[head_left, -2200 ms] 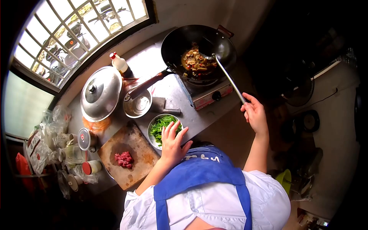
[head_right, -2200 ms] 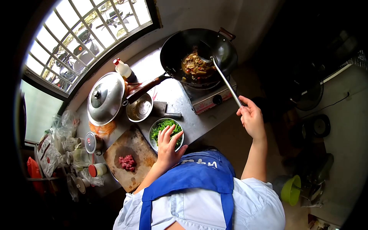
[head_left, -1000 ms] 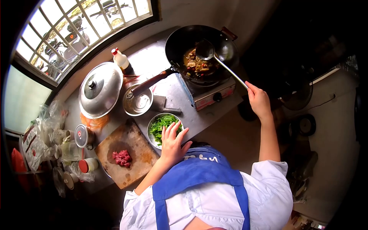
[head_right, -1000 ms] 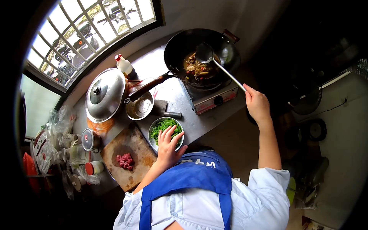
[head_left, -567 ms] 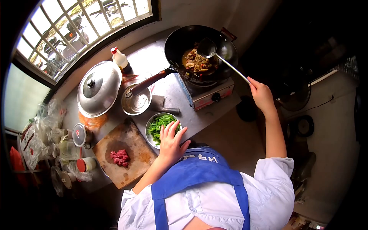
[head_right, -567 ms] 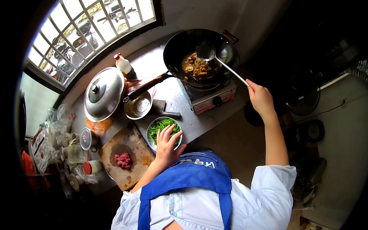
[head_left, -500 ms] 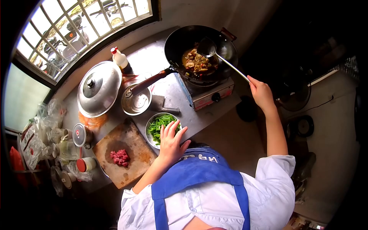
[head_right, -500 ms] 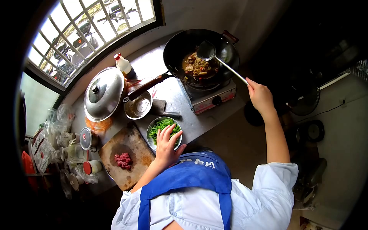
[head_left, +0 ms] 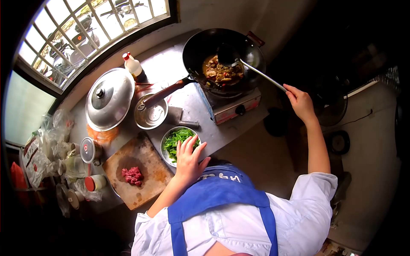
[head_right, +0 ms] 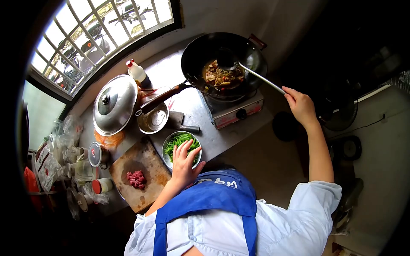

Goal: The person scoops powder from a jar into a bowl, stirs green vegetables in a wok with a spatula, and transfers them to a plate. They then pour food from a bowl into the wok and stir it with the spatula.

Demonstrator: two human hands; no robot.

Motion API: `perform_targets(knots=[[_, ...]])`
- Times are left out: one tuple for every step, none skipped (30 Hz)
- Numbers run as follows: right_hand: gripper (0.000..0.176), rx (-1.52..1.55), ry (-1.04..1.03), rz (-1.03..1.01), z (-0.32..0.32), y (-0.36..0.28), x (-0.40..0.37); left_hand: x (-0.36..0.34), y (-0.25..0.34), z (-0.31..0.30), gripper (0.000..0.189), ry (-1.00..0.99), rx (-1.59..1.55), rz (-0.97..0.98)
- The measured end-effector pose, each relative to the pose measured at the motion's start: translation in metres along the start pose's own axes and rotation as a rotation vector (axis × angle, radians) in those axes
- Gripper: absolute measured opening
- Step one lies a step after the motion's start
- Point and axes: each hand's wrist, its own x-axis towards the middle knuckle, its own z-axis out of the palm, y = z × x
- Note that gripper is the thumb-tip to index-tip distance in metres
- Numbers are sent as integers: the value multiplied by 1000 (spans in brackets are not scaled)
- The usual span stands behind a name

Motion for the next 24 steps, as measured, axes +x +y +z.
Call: perform_targets(knots=[[26,70,-10,61,0,0,3,1,0,0,55,1,3,-6],[26,141,-20,121,0,0,6,2,0,2,55,5,4,-11],[26,67,49,24,1,3,11,2,0,3,56,1,4,-11],[26,-5,119,-73,2,7,19,2,0,4,56,-3,6,-10],[25,-78,114,-93,-3,9,27,2,1,5,56,-2,8,-13],[25,-110,102,-110,-7,12,36,3,2,5,56,-5,7,-10],[25,-159,77,-127,-14,11,45,4,2,5,56,-7,7,-5],[24,-209,51,-143,-22,9,53,5,3,4,56,-5,11,-7],[24,-215,31,-159,-29,5,58,6,4,3,56,-6,13,-21],[23,-249,6,-184,-35,3,65,8,4,3,56,-7,13,-35],[23,-268,-18,-196,-39,0,71,8,3,4,56,-9,10,-53],[22,-288,-43,-207,-43,-1,76,9,3,5,56,-9,8,-56],[22,-289,-46,-209,-45,-1,80,10,2,5,56,-12,12,-66],[22,-295,-59,-245,-47,-2,85,12,2,6,56,-13,16,-77],[22,-301,-72,-281,-47,-2,90,13,2,6,56,-14,20,-89],[22,-302,-76,-287,-46,2,96,13,1,7,56,-12,17,-95],[22,-262,-72,-363,-45,8,104,15,1,8,56,-10,17,-98],[23,-222,-67,-439,-44,10,111,16,0,9,56,-9,16,-100],[23,-221,-69,-446,-43,9,117,18,0,9,56,-5,16,-107],[22,-277,-68,-477,-44,6,123,20,0,9,56,-7,21,-112],[22,-333,-66,-507,-43,3,129,22,0,9,55,-10,26,-117],[22,-331,-69,-510,-40,3,134,25,0,9,55,-10,26,-121],[21,-386,-81,-514,-36,3,139,28,-1,9,55,-1,28,-117],[20,-441,-93,-518,-33,4,141,30,-1,10,56,7,29,-112]])
